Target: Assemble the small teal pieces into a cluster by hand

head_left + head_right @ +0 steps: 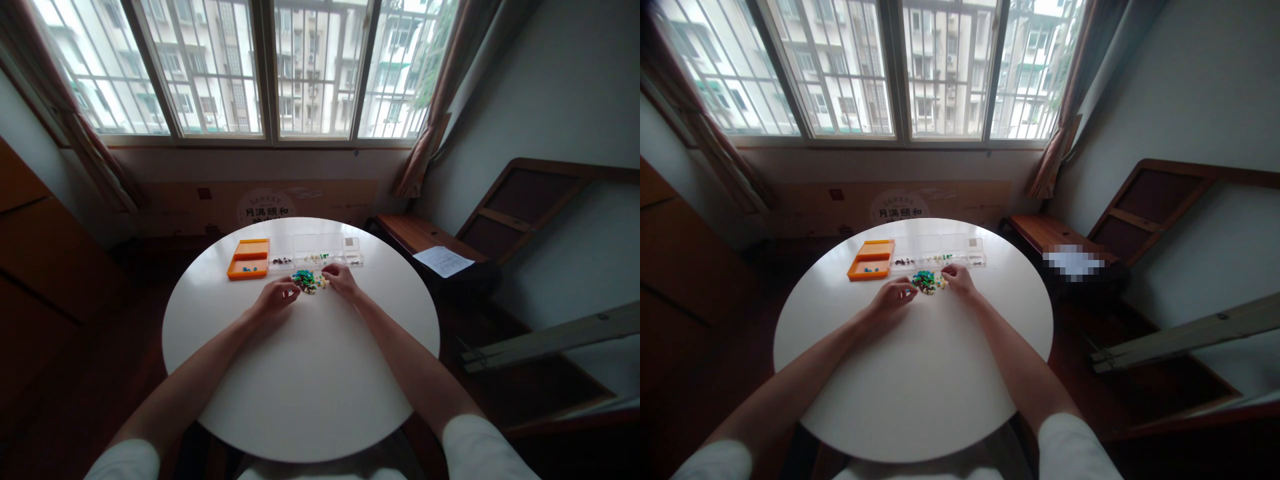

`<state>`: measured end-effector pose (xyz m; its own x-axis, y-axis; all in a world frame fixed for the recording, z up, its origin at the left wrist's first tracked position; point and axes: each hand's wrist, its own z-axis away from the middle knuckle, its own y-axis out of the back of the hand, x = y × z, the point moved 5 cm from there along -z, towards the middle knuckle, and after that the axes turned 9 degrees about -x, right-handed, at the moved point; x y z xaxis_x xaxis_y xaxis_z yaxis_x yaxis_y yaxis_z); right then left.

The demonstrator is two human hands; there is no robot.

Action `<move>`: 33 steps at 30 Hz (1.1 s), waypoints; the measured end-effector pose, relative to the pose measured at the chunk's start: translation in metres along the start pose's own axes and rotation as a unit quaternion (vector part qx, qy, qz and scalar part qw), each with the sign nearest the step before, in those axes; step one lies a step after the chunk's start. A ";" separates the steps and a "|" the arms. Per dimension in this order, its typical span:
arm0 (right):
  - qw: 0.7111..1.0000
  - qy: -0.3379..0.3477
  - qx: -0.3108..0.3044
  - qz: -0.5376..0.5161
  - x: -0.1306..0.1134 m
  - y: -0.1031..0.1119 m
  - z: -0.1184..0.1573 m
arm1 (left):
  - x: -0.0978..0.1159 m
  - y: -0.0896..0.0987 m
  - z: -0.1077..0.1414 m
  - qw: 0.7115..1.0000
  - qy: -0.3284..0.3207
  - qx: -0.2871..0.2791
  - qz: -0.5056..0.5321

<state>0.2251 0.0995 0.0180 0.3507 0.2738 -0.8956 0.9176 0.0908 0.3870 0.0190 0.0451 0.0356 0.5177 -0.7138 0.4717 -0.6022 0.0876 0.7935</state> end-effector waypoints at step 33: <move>0.938 -0.044 -0.245 -0.241 -0.040 -0.057 0.030 | 0.005 0.006 0.000 0.999 -0.021 0.023 0.018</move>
<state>0.1649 0.0545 0.0253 -0.0499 0.0103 -0.9987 0.7851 0.6185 -0.0328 0.0181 0.0417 0.0424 0.4703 -0.7390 0.4825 -0.6479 0.0821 0.7572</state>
